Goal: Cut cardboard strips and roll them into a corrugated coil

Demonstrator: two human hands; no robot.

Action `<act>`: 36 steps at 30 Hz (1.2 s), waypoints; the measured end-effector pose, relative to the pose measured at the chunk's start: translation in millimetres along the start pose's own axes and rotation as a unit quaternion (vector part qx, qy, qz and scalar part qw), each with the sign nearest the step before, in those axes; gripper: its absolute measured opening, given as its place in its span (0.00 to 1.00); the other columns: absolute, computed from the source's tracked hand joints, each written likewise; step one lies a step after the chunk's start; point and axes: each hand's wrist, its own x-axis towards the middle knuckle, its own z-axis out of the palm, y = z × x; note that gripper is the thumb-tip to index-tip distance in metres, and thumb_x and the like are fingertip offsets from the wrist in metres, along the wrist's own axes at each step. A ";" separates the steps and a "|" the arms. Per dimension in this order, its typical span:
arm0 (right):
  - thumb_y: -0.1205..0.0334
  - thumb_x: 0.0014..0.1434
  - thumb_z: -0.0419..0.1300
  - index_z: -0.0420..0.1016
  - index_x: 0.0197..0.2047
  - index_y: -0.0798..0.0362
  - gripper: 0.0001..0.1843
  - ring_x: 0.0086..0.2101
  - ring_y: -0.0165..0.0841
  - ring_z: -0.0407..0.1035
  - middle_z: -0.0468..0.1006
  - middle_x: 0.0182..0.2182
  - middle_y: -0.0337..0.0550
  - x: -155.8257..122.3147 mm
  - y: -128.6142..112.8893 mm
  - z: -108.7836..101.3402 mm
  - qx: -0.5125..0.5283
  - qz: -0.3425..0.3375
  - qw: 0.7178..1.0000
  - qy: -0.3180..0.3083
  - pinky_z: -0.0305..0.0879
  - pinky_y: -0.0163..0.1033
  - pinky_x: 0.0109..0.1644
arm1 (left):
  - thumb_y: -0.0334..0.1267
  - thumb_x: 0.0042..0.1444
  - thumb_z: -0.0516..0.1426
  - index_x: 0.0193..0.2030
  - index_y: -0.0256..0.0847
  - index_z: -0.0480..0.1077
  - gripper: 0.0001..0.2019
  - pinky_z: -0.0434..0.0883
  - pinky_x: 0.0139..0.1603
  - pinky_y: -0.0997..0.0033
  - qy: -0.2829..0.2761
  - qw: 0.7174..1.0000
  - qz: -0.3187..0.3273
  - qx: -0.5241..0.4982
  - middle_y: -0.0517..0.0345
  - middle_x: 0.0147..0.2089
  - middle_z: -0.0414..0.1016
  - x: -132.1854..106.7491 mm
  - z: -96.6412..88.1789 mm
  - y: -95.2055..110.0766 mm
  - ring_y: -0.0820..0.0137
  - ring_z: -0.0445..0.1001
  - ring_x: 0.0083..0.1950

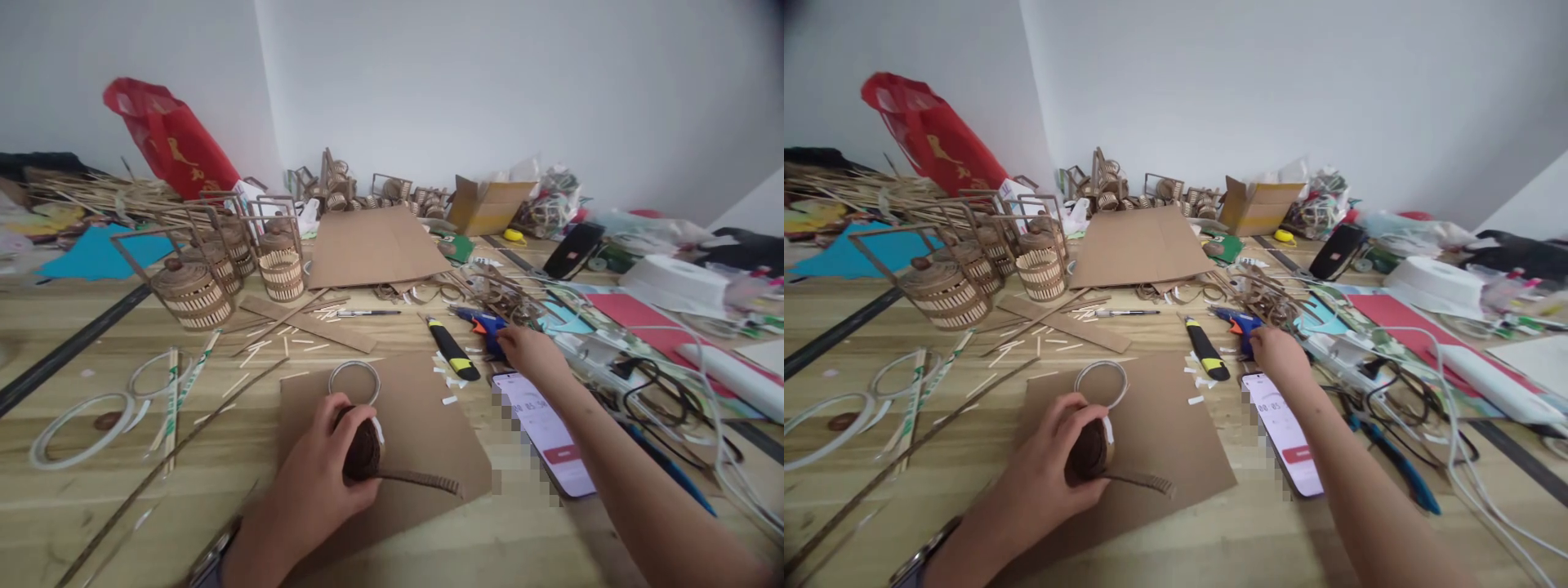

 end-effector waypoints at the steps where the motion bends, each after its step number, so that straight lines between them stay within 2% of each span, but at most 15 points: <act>1: 0.57 0.66 0.58 0.72 0.51 0.54 0.13 0.43 0.35 0.73 0.75 0.48 0.46 0.9 0.4 1.9 -0.004 0.001 1.000 -0.005 0.73 0.46 0.46 | 0.25 0.43 0.60 0.57 0.45 0.63 0.31 0.75 0.51 0.49 -0.001 1.000 -0.002 0.000 0.45 0.58 0.60 0.0 0.2 -0.1 0.54 0.74 0.52; 7: 0.57 0.66 0.59 0.71 0.53 0.55 0.15 0.44 0.37 0.73 0.75 0.49 0.47 1.8 -5.4 11.8 -0.019 -0.002 1.000 -0.004 0.73 0.47 0.47 | 0.25 0.42 0.60 0.56 0.44 0.65 0.31 0.75 0.52 0.51 0.007 1.000 0.004 -0.001 0.45 0.57 0.60 1.7 0.0 0.3 0.53 0.74 0.53; 11: 0.58 0.66 0.59 0.72 0.51 0.55 0.13 0.43 0.36 0.73 0.76 0.48 0.46 -0.3 -7.0 10.5 -0.015 -0.002 1.000 0.014 0.72 0.48 0.47 | 0.25 0.42 0.60 0.56 0.43 0.65 0.31 0.74 0.52 0.49 0.002 1.000 0.007 -0.002 0.44 0.56 0.60 1.3 -0.5 0.7 0.53 0.74 0.53; 13: 0.61 0.65 0.59 0.75 0.48 0.57 0.11 0.45 0.42 0.73 0.77 0.47 0.51 -6.2 -12.0 6.0 -0.003 -0.003 0.999 0.040 0.70 0.53 0.49 | 0.25 0.42 0.60 0.56 0.43 0.64 0.31 0.74 0.53 0.49 -0.004 1.000 0.005 -0.007 0.45 0.56 0.60 1.3 -0.6 0.9 0.53 0.73 0.53; 16: 0.65 0.65 0.56 0.76 0.47 0.60 0.12 0.51 0.56 0.69 0.74 0.50 0.64 -25.5 -33.5 -4.4 0.039 -0.029 0.994 0.099 0.63 0.64 0.52 | 0.25 0.42 0.61 0.56 0.44 0.64 0.32 0.73 0.54 0.51 -0.003 1.000 0.004 -0.017 0.45 0.56 0.59 2.3 -0.9 1.4 0.54 0.73 0.53; 17: 0.65 0.66 0.53 0.76 0.48 0.60 0.13 0.52 0.56 0.68 0.74 0.51 0.64 -35.2 -44.6 -8.2 0.062 -0.054 0.990 0.114 0.62 0.64 0.53 | 0.26 0.42 0.62 0.56 0.44 0.63 0.32 0.73 0.54 0.52 0.000 1.000 0.005 -0.019 0.46 0.56 0.59 2.7 -1.1 1.4 0.55 0.73 0.53; 18: 0.66 0.66 0.52 0.76 0.47 0.58 0.13 0.52 0.52 0.69 0.76 0.50 0.61 -46.3 -57.0 -11.9 0.090 -0.093 0.985 0.116 0.63 0.60 0.54 | 0.26 0.42 0.62 0.57 0.44 0.63 0.32 0.73 0.54 0.52 0.003 1.000 0.007 -0.021 0.46 0.56 0.59 3.0 -1.3 1.4 0.55 0.72 0.54; 21: 0.63 0.64 0.58 0.78 0.39 0.50 0.07 0.44 0.37 0.74 0.81 0.41 0.45 -83.4 -95.6 -20.8 0.176 -0.235 0.952 0.084 0.70 0.39 0.49 | 0.25 0.41 0.63 0.57 0.45 0.62 0.34 0.74 0.53 0.54 0.012 0.999 0.014 -0.028 0.47 0.56 0.59 2.6 -2.4 1.0 0.56 0.71 0.54; 22: 0.62 0.64 0.58 0.78 0.37 0.48 0.07 0.41 0.33 0.75 0.81 0.38 0.41 -94.8 -106.5 -22.3 0.212 -0.290 0.931 0.072 0.70 0.35 0.46 | 0.25 0.41 0.63 0.57 0.46 0.62 0.34 0.74 0.53 0.54 0.015 0.999 0.018 -0.030 0.47 0.56 0.58 2.1 -2.8 0.8 0.56 0.71 0.54; 23: 0.62 0.64 0.57 0.78 0.38 0.49 0.07 0.40 0.33 0.75 0.81 0.37 0.42 -104.6 -115.4 -22.8 0.291 -0.368 0.881 0.060 0.71 0.35 0.43 | 0.25 0.41 0.63 0.58 0.46 0.61 0.34 0.74 0.53 0.54 0.018 0.999 0.020 -0.033 0.48 0.56 0.58 1.5 -3.3 0.7 0.56 0.71 0.54; 24: 0.62 0.65 0.57 0.78 0.38 0.49 0.08 0.38 0.33 0.75 0.81 0.35 0.42 -112.4 -122.2 -22.4 0.348 -0.414 0.839 0.063 0.71 0.35 0.41 | 0.25 0.41 0.63 0.58 0.46 0.61 0.35 0.74 0.53 0.55 0.022 0.999 0.022 -0.035 0.48 0.56 0.58 0.9 -3.8 0.6 0.57 0.71 0.54; 26: 0.64 0.65 0.57 0.77 0.40 0.50 0.07 0.37 0.32 0.76 0.81 0.35 0.43 -121.7 -129.5 -18.8 0.410 -0.451 0.790 0.064 0.71 0.35 0.40 | 0.25 0.42 0.63 0.58 0.46 0.61 0.35 0.73 0.53 0.55 0.028 0.999 0.022 -0.040 0.48 0.57 0.57 0.4 -4.6 0.6 0.57 0.71 0.53; 28: 0.66 0.64 0.59 0.78 0.41 0.50 0.06 0.37 0.32 0.76 0.81 0.36 0.43 -124.7 -130.6 -13.2 0.424 -0.452 0.781 0.077 0.71 0.36 0.40 | 0.25 0.41 0.63 0.58 0.45 0.61 0.35 0.73 0.53 0.55 0.029 0.999 0.018 -0.041 0.48 0.56 0.57 0.7 -4.8 0.7 0.57 0.71 0.53; 36: 0.70 0.63 0.58 0.77 0.41 0.47 0.09 0.33 0.32 0.74 0.81 0.33 0.41 -124.0 -128.9 2.7 0.411 -0.442 0.788 0.119 0.68 0.37 0.37 | 0.25 0.41 0.63 0.58 0.47 0.61 0.35 0.73 0.53 0.55 0.017 0.999 0.000 -0.036 0.49 0.56 0.57 4.3 -0.5 -0.1 0.58 0.70 0.53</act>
